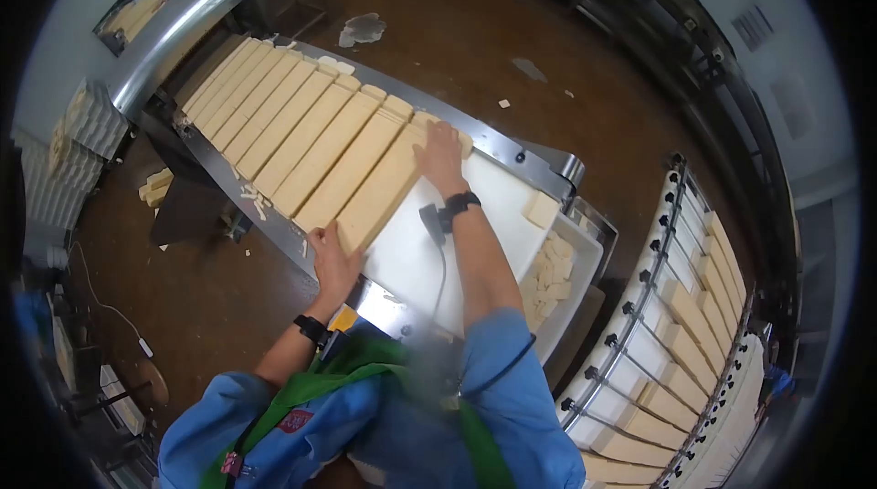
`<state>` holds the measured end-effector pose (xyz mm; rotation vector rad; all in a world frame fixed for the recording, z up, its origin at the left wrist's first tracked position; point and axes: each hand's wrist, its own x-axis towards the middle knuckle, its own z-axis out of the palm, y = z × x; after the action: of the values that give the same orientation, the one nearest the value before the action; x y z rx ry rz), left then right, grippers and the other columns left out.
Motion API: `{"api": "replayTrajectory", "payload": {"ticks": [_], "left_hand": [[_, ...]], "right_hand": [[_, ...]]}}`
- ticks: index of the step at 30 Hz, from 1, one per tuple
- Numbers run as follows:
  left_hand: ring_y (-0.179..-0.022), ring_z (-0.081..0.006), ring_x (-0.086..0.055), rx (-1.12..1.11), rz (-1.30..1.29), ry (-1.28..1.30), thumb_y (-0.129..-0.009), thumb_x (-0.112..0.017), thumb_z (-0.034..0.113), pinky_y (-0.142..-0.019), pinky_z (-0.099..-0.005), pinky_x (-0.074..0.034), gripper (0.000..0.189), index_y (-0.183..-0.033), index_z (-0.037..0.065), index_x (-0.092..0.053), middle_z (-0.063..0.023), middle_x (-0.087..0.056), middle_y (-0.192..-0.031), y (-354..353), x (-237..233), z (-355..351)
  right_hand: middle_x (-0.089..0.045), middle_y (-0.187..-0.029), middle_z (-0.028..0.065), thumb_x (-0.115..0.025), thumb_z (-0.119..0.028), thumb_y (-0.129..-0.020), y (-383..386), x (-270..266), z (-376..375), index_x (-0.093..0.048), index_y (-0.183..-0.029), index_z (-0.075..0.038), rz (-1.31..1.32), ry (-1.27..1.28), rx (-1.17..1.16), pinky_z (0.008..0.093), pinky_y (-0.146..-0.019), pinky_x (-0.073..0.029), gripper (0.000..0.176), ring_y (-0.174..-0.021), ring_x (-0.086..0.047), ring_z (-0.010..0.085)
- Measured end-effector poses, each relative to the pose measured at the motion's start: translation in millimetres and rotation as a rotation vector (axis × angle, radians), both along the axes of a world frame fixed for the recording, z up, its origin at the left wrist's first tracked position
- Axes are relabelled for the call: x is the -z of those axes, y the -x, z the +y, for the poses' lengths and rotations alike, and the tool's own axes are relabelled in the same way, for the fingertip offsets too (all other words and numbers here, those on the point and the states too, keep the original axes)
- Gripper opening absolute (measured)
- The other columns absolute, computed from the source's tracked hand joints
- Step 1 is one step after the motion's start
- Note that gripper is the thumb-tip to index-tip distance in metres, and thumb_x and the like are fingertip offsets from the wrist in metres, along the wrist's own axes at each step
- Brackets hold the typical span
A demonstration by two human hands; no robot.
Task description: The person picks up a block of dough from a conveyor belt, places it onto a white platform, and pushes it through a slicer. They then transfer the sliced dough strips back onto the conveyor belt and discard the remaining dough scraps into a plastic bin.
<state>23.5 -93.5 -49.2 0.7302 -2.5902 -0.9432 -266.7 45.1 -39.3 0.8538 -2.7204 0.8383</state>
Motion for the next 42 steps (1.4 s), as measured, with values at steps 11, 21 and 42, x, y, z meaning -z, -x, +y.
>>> {"api": "replayTrajectory", "payload": {"ticks": [11,21,42], "left_hand": [[-0.115,-0.0459,-0.057,-0.011,-0.136,-0.084,-0.08,-0.084,0.017,-0.092,-0.0529,-0.051,0.081,-0.147,-0.001,-0.042,-0.0241,-0.043,-0.133,12.7,-23.4,5.0],[-0.125,-0.0437,-0.056,0.511,-0.191,-0.042,-0.071,-0.092,0.025,-0.1,-0.0516,-0.052,0.09,-0.146,0.006,-0.046,-0.0255,-0.047,-0.137,32.7,-30.3,19.2],[-0.131,-0.0448,-0.047,1.525,0.178,-0.038,-0.074,-0.087,0.014,-0.109,-0.0503,-0.041,0.083,-0.148,0.01,-0.049,-0.0239,-0.043,-0.141,-119.7,-138.3,347.4]], "right_hand": [[-0.065,-0.113,0.0215,-0.072,-0.036,-0.094,31.8,25.7,-33.3,-0.069,-0.105,0.001,0.005,-0.293,0.15,0.0513,-0.096,-0.05,0.039,-0.112,-0.06,0.0394],[-0.069,-0.102,0.0245,-0.067,-0.038,-0.1,-99.1,28.1,170.4,-0.065,-0.106,0.002,0.035,-0.153,0.671,0.0542,-0.087,-0.052,0.041,-0.096,-0.066,0.0438],[-0.065,-0.103,0.0236,-0.061,-0.023,-0.103,-574.5,-119.0,452.1,-0.065,-0.114,0.001,0.571,0.258,1.932,0.0514,-0.087,-0.049,0.027,-0.098,-0.062,0.0436]]}}
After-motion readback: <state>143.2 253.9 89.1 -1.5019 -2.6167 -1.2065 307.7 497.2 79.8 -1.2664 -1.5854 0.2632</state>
